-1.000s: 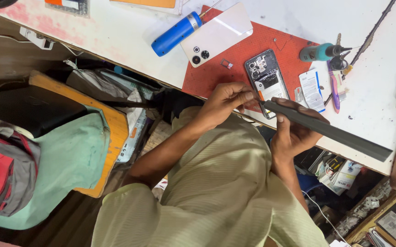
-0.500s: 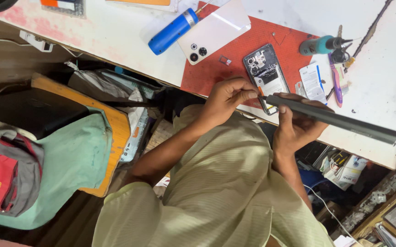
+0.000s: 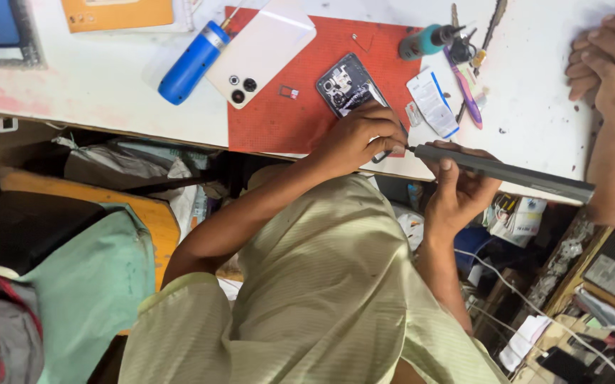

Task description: The person opens a smartphone, removes the SIM tray, and uses a metal tool to adjust internal components. They then reinsert the SIM tray, close the back cover, and briefly power on the device to check the screen.

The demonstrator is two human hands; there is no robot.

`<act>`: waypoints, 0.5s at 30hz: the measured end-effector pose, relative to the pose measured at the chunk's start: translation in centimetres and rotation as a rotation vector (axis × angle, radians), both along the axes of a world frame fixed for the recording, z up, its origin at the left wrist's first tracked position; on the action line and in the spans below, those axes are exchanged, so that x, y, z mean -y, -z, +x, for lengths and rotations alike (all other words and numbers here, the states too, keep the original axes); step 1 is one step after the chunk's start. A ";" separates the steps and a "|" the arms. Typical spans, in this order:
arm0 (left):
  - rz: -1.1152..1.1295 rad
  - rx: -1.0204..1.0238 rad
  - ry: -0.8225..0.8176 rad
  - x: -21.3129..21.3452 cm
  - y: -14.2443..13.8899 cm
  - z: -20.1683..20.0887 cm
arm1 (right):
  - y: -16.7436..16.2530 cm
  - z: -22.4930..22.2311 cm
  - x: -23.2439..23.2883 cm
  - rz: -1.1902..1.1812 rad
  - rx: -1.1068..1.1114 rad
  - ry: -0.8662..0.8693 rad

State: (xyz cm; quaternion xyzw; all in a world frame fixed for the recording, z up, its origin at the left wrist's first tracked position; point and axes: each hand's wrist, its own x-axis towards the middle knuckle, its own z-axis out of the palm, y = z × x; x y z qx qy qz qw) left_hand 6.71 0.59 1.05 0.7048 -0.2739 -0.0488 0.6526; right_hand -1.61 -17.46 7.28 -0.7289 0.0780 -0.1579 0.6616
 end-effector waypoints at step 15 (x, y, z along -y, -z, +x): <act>0.388 0.266 0.111 0.9 2.1 0.8 | 4.6 -1.2 1.3 -0.350 0.014 -0.066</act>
